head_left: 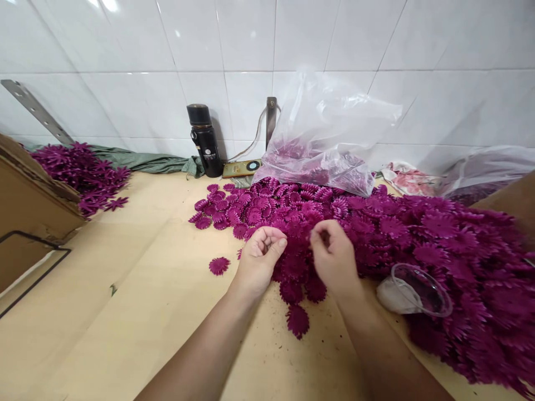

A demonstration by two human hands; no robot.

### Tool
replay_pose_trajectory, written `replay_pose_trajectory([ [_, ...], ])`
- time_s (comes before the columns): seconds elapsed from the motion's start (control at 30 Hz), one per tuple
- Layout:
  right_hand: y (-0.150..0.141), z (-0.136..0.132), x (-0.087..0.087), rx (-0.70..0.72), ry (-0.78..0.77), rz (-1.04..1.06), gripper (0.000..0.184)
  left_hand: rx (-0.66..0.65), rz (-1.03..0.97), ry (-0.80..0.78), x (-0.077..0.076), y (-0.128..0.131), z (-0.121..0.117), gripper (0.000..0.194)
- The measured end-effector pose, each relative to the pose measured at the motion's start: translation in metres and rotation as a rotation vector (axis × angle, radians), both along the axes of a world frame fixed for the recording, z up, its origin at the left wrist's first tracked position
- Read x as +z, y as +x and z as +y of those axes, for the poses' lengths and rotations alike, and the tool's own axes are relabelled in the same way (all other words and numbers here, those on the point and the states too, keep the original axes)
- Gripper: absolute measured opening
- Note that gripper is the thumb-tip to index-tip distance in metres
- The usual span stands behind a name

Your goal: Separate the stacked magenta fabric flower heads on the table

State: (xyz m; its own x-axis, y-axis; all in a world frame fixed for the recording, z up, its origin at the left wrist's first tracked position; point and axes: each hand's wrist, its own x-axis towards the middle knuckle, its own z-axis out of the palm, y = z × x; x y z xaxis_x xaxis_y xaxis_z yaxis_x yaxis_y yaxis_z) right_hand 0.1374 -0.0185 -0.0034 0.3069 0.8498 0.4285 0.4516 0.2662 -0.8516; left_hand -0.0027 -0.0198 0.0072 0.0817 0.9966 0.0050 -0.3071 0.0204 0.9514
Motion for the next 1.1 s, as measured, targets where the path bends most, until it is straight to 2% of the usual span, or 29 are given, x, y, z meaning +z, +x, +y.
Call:
replay_pose_trajectory([
  [0.07, 0.01, 0.004, 0.0, -0.045, -0.023, 0.164, 0.008, 0.017, 0.034, 0.052, 0.003, -0.002, -0.001, 0.019],
  [0.13, 0.012, 0.005, 0.001, 0.062, -0.055, 0.275, 0.01, -0.012, 0.065, 0.049, 0.005, -0.002, -0.001, 0.021],
  [0.27, -0.003, -0.003, 0.004, 0.359, -0.092, 0.218, 0.009, -0.03, 0.093, 0.005, 0.004, 0.002, -0.001, 0.016],
  [0.37, -0.017, -0.008, 0.004, 0.4, -0.106, 0.175, 0.009, 0.003, 0.126, 0.012, 0.0, 0.004, 0.001, 0.007],
  [0.47, -0.023, -0.01, 0.002, 0.334, -0.088, 0.105, 0.01, 0.021, 0.219, 0.057, -0.005, 0.005, 0.001, 0.004],
  [0.57, -0.016, -0.007, 0.0, 0.152, -0.022, 0.049, 0.01, 0.036, 0.341, 0.147, -0.007, 0.004, 0.0, 0.011],
  [0.7, 0.008, 0.003, -0.002, -0.147, 0.045, 0.192, 0.008, 0.051, 0.43, 0.213, -0.003, -0.002, -0.002, 0.016],
  [0.77, 0.015, 0.006, -0.003, -0.167, 0.07, 0.214, 0.009, 0.035, 0.453, 0.243, -0.003, -0.005, 0.0, 0.013],
  [0.87, 0.013, 0.005, -0.003, -0.016, 0.08, 0.02, 0.011, 0.025, 0.561, 0.307, -0.009, -0.008, 0.006, 0.003],
  [0.9, 0.01, 0.003, -0.004, 0.052, 0.069, -0.09, 0.018, 0.03, 0.619, 0.327, -0.013, -0.009, 0.008, 0.009],
  [1.0, -0.001, -0.006, -0.007, 0.156, -0.008, -0.446, 0.049, 0.084, 0.777, 0.366, -0.022, -0.013, 0.014, 0.029],
  [1.1, -0.011, -0.014, -0.015, 0.144, -0.139, -0.714, 0.08, 0.138, 0.818, 0.369, -0.025, -0.018, 0.018, 0.033],
])
